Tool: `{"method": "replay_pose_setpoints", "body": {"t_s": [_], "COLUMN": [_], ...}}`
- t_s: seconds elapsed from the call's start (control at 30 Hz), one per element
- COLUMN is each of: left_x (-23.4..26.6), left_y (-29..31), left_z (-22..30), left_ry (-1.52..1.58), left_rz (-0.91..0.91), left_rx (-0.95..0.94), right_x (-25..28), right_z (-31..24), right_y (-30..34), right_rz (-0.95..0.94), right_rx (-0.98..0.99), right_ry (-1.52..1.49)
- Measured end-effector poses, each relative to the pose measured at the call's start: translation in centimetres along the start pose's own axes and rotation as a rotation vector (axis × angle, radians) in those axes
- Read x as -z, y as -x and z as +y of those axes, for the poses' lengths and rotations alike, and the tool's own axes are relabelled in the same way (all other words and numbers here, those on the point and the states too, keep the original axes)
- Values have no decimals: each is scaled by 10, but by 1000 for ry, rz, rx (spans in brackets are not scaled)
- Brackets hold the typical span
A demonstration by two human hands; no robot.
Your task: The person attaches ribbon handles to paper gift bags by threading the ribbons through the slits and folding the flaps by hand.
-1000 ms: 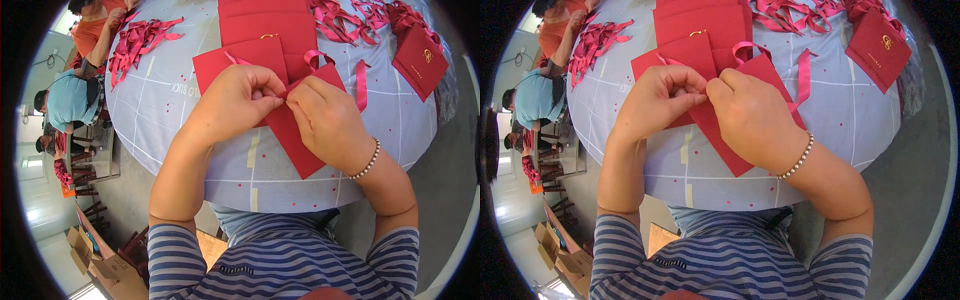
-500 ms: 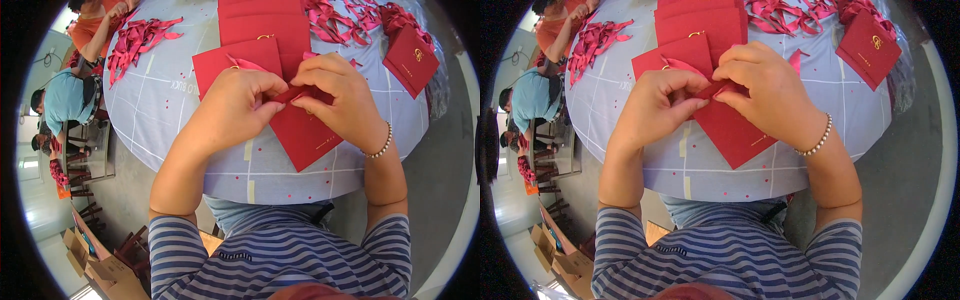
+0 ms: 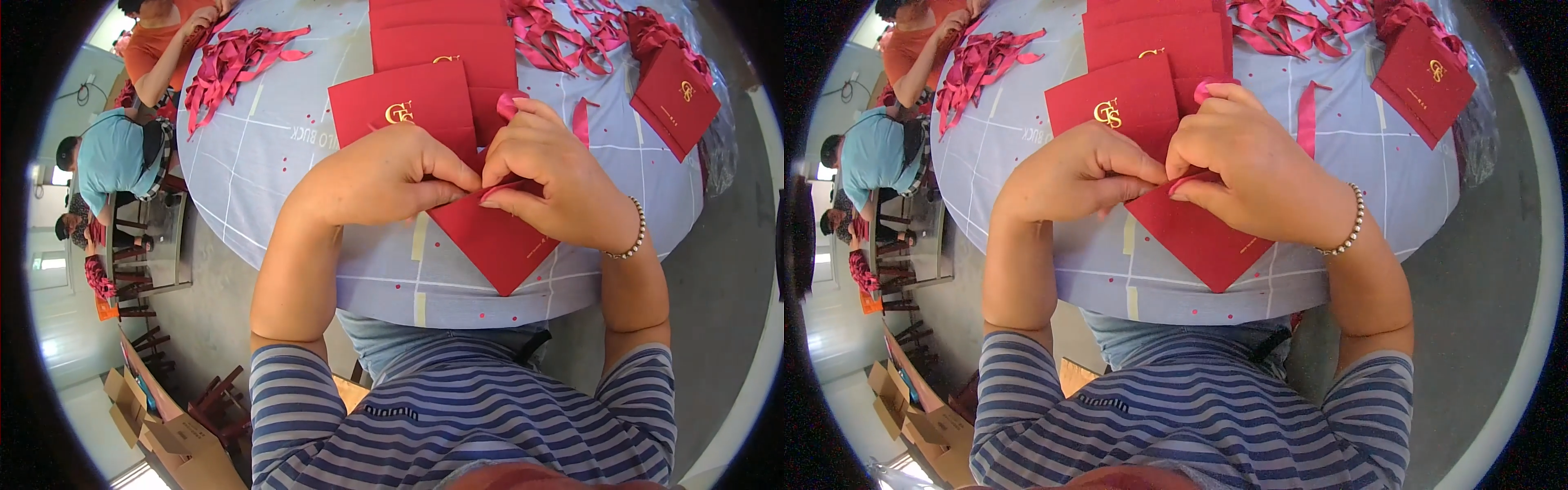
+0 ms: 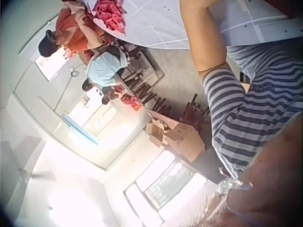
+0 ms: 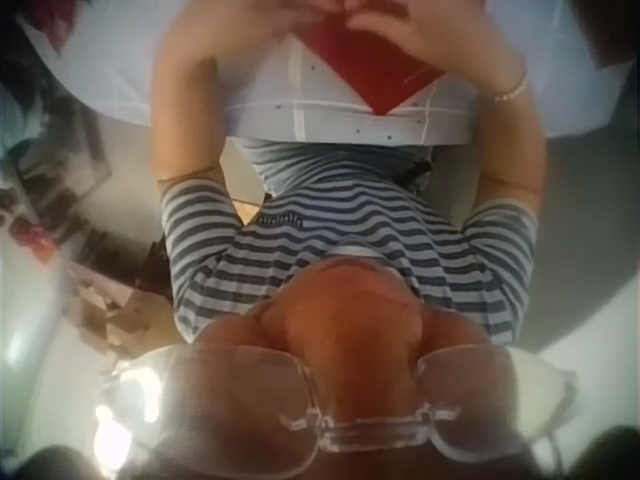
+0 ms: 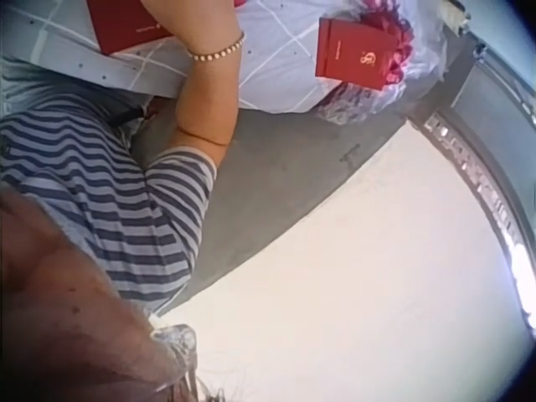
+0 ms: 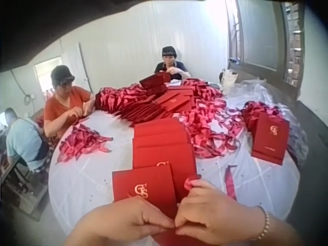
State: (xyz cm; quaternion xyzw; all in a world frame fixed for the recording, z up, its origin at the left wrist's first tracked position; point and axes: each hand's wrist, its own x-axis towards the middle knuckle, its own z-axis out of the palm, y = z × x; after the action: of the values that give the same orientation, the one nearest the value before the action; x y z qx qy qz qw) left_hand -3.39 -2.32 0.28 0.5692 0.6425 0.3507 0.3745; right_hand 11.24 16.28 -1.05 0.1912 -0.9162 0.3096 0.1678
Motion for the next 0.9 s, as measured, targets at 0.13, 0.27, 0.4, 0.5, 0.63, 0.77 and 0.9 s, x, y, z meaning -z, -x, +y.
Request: {"method": "replay_pose_setpoints", "body": {"t_s": [0.13, 0.27, 0.4, 0.5, 0.63, 0.77, 0.9], "left_x": [2, 6, -1, -5, -11, -11, 10], "left_y": [-1, 1, -3, -4, -5, -6, 8], "left_z": [-7, -7, -14, -5, 3, -8, -6], "left_ry": [107, 151, 36, -122, -110, -385, -455], "left_rz": [-114, -136, -65, -13, 9, 84, 180], "left_rx": [-22, -100, -168, -264, -192, -449, -217], "right_x": [1, 3, 1, 7, 13, 8, 22], "right_z": [0, -2, 2, 1, 0, 5, 7], "right_y": [-1, 0, 0, 2, 5, 4, 6], "right_rz": [-29, -43, -29, -68, -121, -172, -211], "right_rx": [19, 11, 43, 19, 41, 20, 62], "right_ry": [-47, -30, -59, -72, -99, -121, -127]}}
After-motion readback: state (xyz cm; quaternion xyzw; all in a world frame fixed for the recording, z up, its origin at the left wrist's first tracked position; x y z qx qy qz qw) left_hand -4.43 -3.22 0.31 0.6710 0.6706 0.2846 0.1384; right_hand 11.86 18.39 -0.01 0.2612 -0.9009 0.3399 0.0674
